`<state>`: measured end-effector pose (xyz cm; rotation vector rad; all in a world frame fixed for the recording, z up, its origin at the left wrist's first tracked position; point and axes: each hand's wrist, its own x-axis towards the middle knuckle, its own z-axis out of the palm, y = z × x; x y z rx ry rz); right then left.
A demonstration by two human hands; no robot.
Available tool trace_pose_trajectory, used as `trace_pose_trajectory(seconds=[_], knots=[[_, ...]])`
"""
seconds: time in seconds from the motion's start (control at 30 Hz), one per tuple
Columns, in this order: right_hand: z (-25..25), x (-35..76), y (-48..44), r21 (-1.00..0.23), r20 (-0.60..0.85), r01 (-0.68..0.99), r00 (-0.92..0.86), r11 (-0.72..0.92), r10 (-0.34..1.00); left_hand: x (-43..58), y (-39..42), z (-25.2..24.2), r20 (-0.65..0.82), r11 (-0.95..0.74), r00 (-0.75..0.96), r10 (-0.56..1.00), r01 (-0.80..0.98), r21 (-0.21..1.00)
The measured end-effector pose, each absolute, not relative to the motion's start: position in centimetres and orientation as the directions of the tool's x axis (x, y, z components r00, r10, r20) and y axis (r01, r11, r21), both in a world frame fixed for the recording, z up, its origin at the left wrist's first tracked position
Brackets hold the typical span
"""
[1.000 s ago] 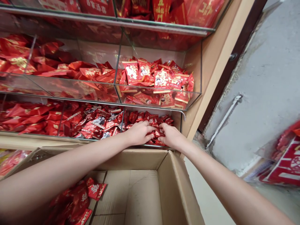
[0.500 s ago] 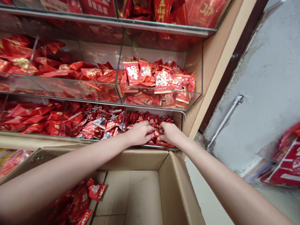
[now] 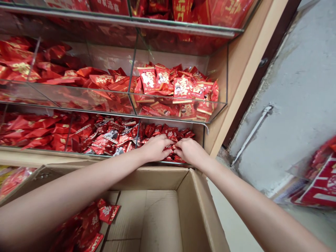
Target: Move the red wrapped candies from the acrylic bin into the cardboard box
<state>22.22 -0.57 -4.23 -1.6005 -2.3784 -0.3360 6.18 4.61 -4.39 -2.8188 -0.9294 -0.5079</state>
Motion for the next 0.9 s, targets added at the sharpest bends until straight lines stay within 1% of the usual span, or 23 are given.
trace_pose_trajectory(seconds=[0.07, 0.13, 0.2, 0.23, 0.33, 0.4, 0.53, 0.6, 0.63, 0.7, 0.73, 0.77, 0.8, 0.83, 0.9], knots=[[-4.1, 21.9, -0.7, 0.076, 0.37, 0.926, -0.37, 0.369, 0.852, 6.2, 4.7, -4.4, 0.356, -0.797, 0.749, 0.559, 0.603, -0.017], [-3.6, 21.7, -1.0, 0.098, 0.394, 0.937, -0.345, 0.334, 0.852, 6.2, 4.7, -4.4, 0.355, -0.793, 0.745, 0.565, 0.609, -0.016], [-2.8, 21.6, -1.3, 0.106, 0.427, 0.961, -0.277, 0.257, 0.861, 6.2, 4.7, -4.4, 0.353, -0.789, 0.741, 0.571, 0.614, -0.011], [-2.4, 21.6, -1.6, 0.094, 0.456, 0.977, -0.214, 0.192, 0.864, 6.1, 4.7, -4.4, 0.352, -0.789, 0.74, 0.573, 0.615, -0.008], [-1.5, 21.5, -2.1, -0.016, 0.526, 0.999, 0.039, -0.036, 0.85, 6.1, 4.7, -4.3, 0.347, -0.788, 0.739, 0.577, 0.615, 0.001], [-1.6, 21.4, -2.1, -0.113, 0.51, 0.985, 0.169, -0.128, 0.844, 6.1, 4.6, -4.3, 0.347, -0.788, 0.738, 0.579, 0.616, 0.002], [-2.5, 21.7, -1.8, -0.272, 0.431, 0.956, 0.22, -0.107, 0.875, 6.1, 4.6, -4.3, 0.354, -0.792, 0.741, 0.57, 0.611, -0.003], [-2.7, 21.8, -1.7, -0.409, 0.344, 0.906, 0.262, -0.107, 0.902, 6.1, 4.5, -4.3, 0.357, -0.797, 0.746, 0.562, 0.604, -0.007], [-2.7, 21.8, -1.8, -0.511, 0.28, 0.851, 0.297, -0.12, 0.913, 6.1, 4.5, -4.3, 0.358, -0.798, 0.748, 0.56, 0.602, -0.009], [-2.7, 21.7, -2.0, -0.741, 0.136, 0.655, 0.359, -0.146, 0.923, 6.1, 4.5, -4.3, 0.358, -0.799, 0.749, 0.558, 0.601, -0.011], [-2.8, 21.6, -2.1, -0.832, 0.066, 0.532, 0.374, -0.156, 0.925, 6.1, 4.5, -4.3, 0.359, -0.799, 0.749, 0.557, 0.601, -0.012], [-2.8, 21.4, -2.2, -0.893, 0.004, 0.419, 0.378, -0.167, 0.926, 6.1, 4.5, -4.3, 0.36, -0.799, 0.748, 0.557, 0.601, -0.012], [-3.0, 21.2, -2.3, -0.925, -0.046, 0.334, 0.376, -0.182, 0.926, 6.1, 4.5, -4.3, 0.361, -0.799, 0.748, 0.557, 0.601, -0.013], [-3.1, 20.9, -2.2, -0.938, -0.083, 0.286, 0.371, -0.199, 0.925, 6.1, 4.5, -4.3, 0.363, -0.8, 0.748, 0.556, 0.6, -0.012], [-3.5, 20.4, -2.0, -0.929, -0.125, 0.285, 0.365, -0.238, 0.923, 6.2, 4.6, -4.3, 0.366, -0.801, 0.748, 0.554, 0.599, -0.012]])
